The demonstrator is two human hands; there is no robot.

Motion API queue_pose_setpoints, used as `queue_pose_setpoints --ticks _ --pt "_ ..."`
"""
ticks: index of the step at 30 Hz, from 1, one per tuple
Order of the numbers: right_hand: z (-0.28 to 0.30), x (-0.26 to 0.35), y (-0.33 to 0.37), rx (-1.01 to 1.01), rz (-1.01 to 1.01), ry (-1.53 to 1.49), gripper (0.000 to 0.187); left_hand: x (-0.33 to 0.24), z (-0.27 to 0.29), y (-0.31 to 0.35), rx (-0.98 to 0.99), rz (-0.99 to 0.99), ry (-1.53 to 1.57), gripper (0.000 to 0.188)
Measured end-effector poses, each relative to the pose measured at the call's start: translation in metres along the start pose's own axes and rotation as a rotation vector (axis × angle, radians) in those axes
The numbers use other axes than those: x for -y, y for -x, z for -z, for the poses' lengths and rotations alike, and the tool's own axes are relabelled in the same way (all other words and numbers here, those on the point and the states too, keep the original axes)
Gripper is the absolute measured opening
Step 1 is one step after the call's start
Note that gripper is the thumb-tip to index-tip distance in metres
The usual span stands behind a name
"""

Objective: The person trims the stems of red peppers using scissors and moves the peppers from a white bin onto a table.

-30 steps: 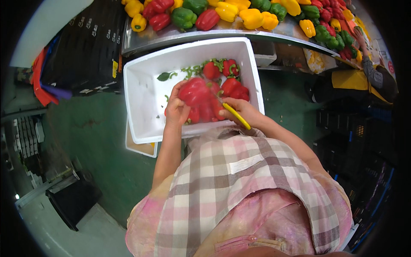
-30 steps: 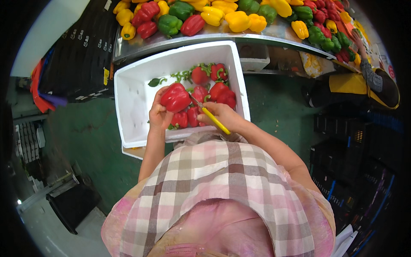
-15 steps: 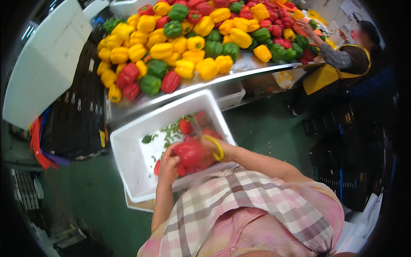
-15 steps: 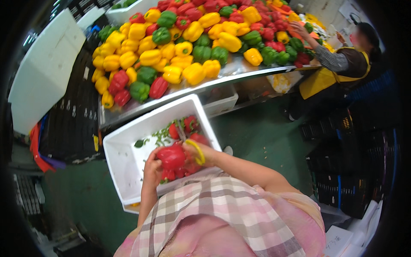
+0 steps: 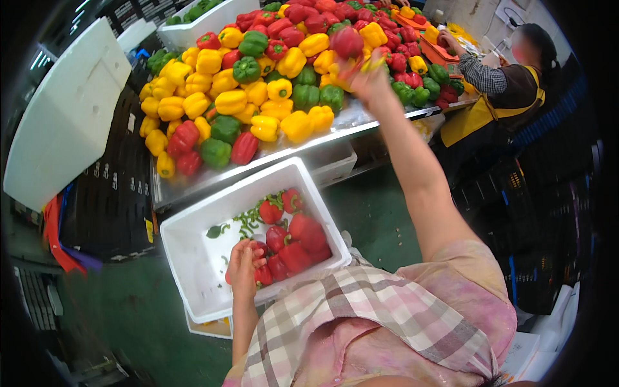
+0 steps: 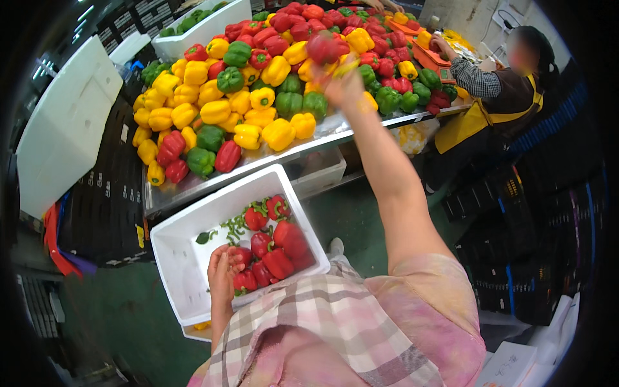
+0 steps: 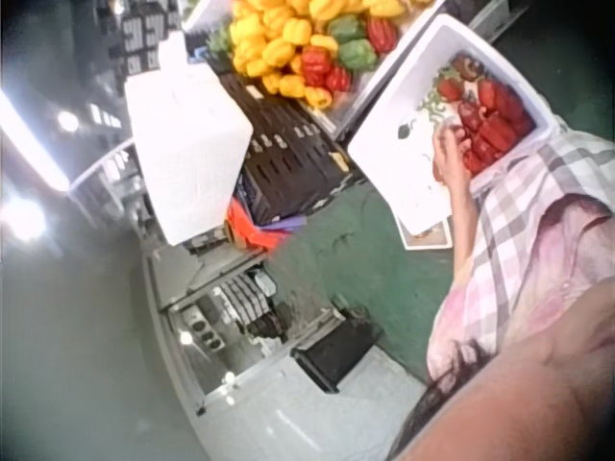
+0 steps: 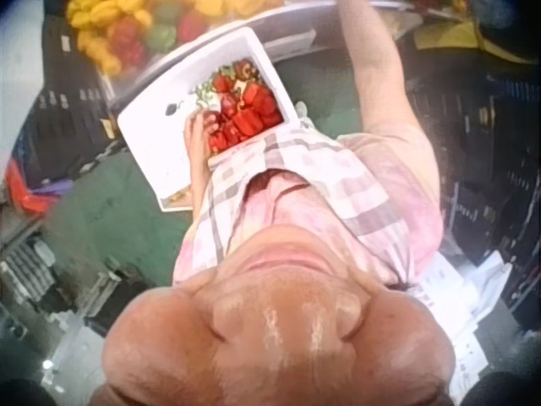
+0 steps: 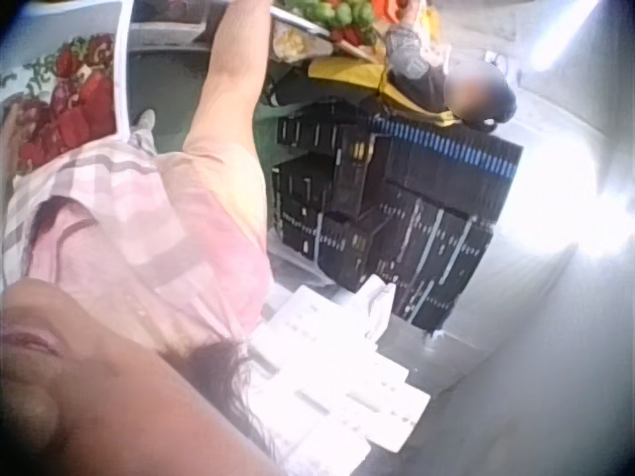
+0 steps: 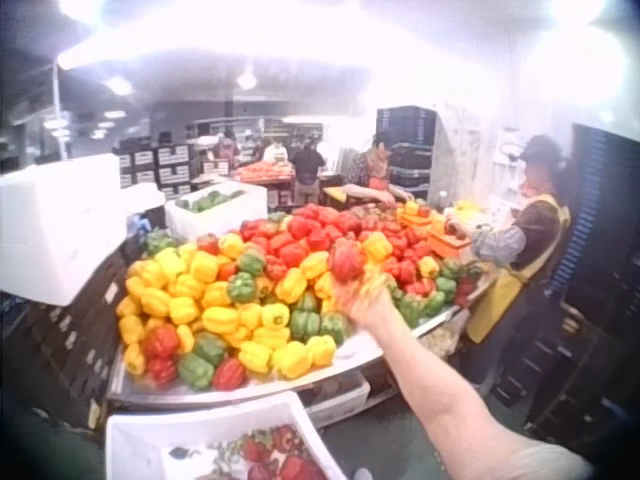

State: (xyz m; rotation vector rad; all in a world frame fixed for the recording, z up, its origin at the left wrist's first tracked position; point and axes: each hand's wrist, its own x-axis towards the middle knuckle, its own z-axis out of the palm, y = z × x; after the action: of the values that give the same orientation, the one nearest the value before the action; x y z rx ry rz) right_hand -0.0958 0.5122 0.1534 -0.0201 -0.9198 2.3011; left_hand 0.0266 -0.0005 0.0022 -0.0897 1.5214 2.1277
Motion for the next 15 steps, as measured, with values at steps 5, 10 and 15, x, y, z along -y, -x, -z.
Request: queue_pose_setpoints --ticks 5,10,15 --pt "-0.01 0.042 -0.023 0.049 0.051 0.046 0.04 0.012 0.018 -0.007 -0.026 -0.08 -0.49 0.035" --pt "0.004 -0.077 0.147 -0.13 -0.547 0.356 0.028 0.033 0.047 -0.043 0.119 0.094 -1.487 0.082" --pt "0.004 -0.133 0.311 0.045 -0.844 0.246 0.041 0.055 0.05 -0.077 0.223 0.125 -1.871 0.081"
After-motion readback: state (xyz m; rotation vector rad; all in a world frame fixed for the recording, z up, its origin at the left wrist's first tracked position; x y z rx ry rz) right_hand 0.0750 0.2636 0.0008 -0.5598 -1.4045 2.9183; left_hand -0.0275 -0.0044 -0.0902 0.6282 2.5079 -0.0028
